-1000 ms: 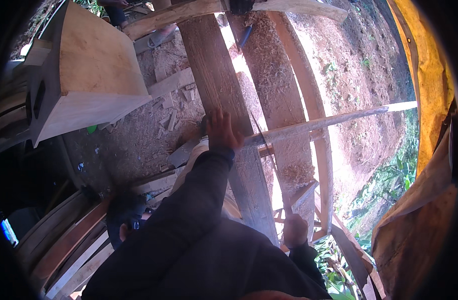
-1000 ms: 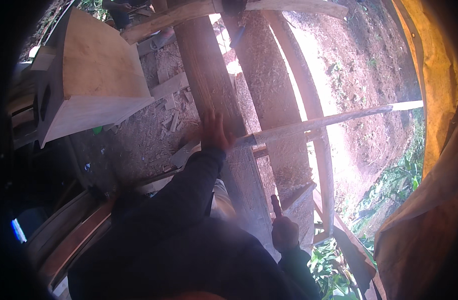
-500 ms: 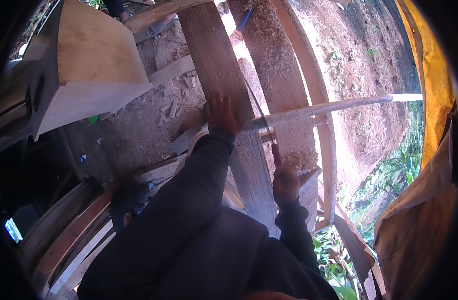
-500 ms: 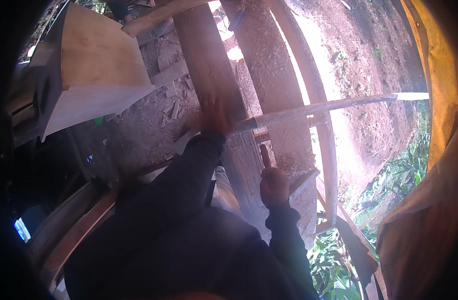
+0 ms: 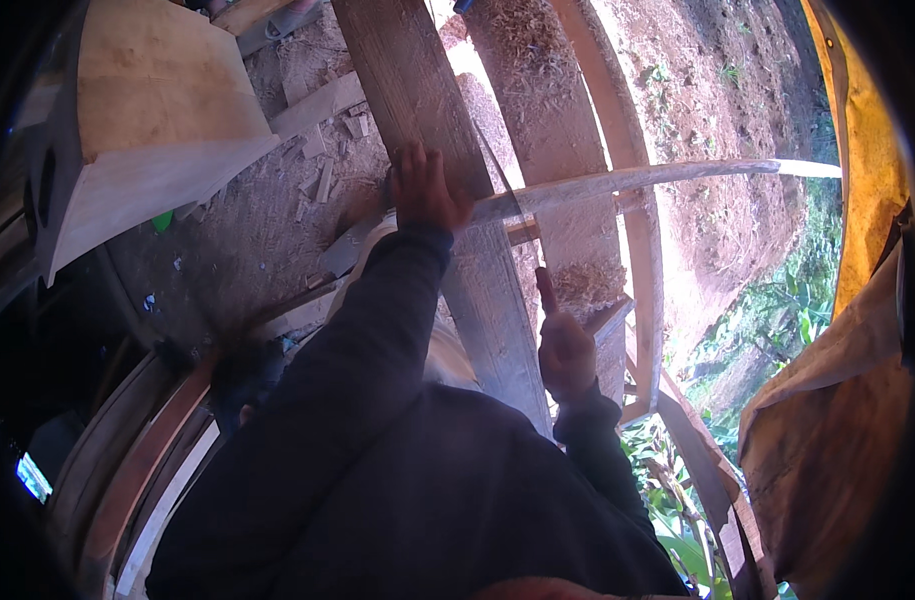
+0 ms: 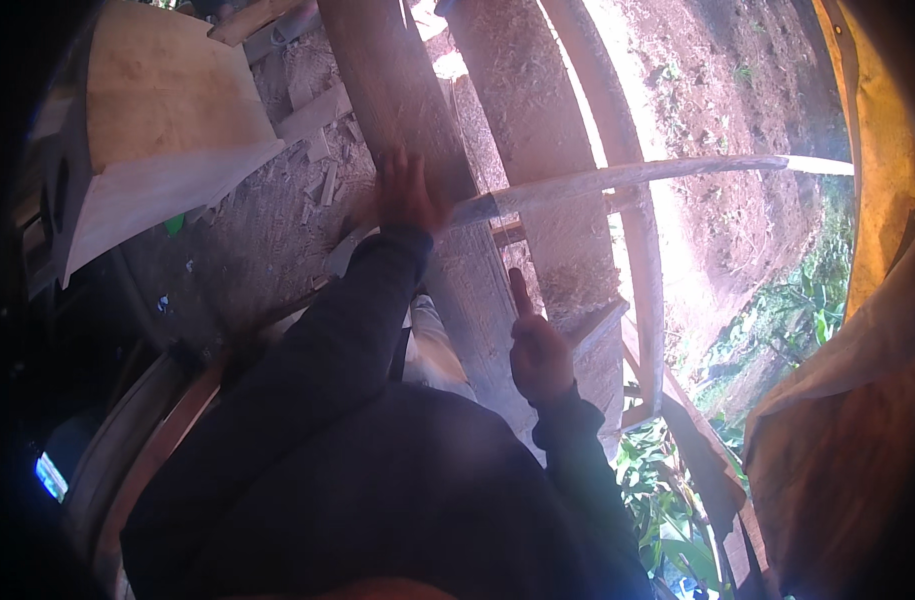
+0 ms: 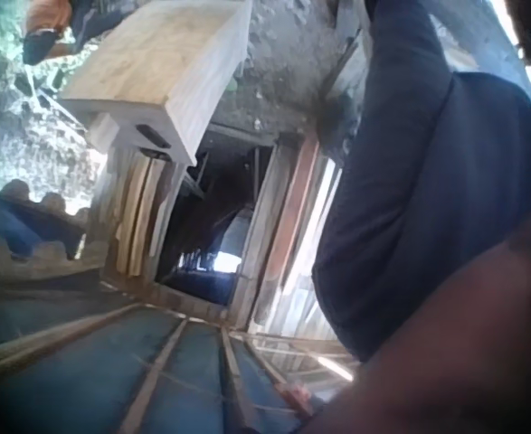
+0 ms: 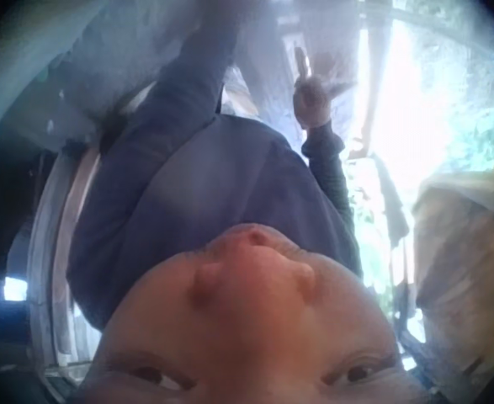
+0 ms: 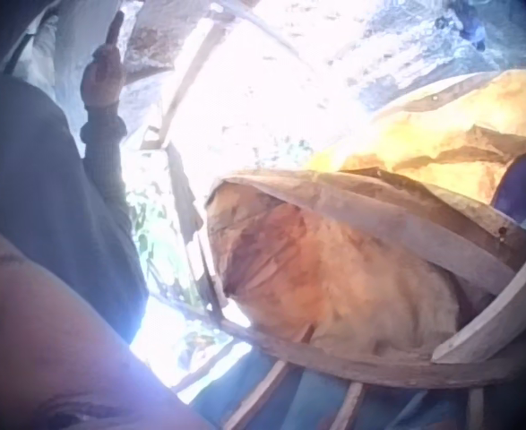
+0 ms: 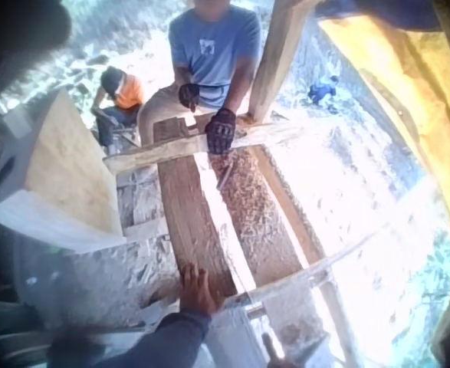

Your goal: The person uses a hand saw to cut a long wooden plank that is supported by a makeshift wooden frame. They hold the plank steady with their left hand while sawing with their right hand, creating sawdust. The person pauses briefly to inspect the cut before continuing the sawing motion.

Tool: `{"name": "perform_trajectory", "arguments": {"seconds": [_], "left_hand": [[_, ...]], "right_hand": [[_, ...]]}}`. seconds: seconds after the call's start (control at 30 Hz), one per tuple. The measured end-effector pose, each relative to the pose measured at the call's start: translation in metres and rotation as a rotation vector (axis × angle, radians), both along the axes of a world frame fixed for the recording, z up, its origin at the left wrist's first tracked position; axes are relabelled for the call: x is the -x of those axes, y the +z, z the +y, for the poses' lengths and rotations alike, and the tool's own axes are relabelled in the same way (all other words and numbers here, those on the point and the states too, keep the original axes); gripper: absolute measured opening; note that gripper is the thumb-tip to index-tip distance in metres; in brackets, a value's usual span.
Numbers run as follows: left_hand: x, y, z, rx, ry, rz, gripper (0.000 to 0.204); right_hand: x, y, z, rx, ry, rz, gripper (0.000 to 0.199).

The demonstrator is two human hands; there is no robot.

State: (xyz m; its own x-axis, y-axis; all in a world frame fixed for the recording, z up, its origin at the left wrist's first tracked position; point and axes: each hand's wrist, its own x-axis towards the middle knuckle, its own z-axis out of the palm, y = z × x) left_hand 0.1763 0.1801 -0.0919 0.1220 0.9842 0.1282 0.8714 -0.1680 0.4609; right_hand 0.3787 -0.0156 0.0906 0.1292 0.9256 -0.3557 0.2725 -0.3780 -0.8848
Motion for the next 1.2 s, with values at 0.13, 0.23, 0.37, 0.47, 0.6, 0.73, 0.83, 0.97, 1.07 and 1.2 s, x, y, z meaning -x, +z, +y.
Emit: {"name": "perform_trajectory", "arguments": {"seconds": [0.13,0.23,0.37,0.47,0.6,0.73,0.83,0.97,1.07,1.2], "left_hand": [[-0.007,-0.006,-0.001,0.006,-0.023,0.068,0.080],[-0.010,-0.001,-0.005,0.076,-0.016,0.110,0.080],[-0.005,-0.007,0.013,0.018,-0.029,0.084,0.079],[-0.001,-0.007,0.018,-0.041,-0.065,0.061,0.076],[0.006,-0.012,0.021,-0.077,-0.108,0.042,0.068],[0.009,-0.018,0.025,-0.137,-0.120,0.028,0.064],[-0.008,-0.015,0.025,-0.037,-0.118,0.021,0.065],[0.008,-0.015,0.026,-0.012,-0.084,0.053,0.065],[0.010,-0.014,0.022,0.020,-0.069,0.004,0.065],[0.005,-0.008,0.024,0.006,-0.072,-0.006,0.064]], "right_hand": [[0.014,-0.072,0.110,-0.033,-0.040,-0.131,0.015],[0.019,-0.071,0.114,-0.038,-0.053,-0.136,0.016],[0.012,-0.022,0.046,-0.013,-0.044,-0.054,0.018],[0.010,0.038,-0.010,0.039,-0.057,-0.100,0.021],[0.009,0.062,-0.020,0.122,-0.029,-0.110,0.023],[0.013,-0.016,0.076,0.034,-0.054,-0.074,0.016],[0.019,-0.086,0.142,-0.040,-0.118,-0.128,0.013],[0.025,-0.046,0.094,0.013,-0.093,-0.001,0.018],[-0.004,0.043,-0.004,-0.027,0.111,-0.195,0.017],[-0.014,0.088,-0.050,0.117,0.124,-0.313,0.018]]}}
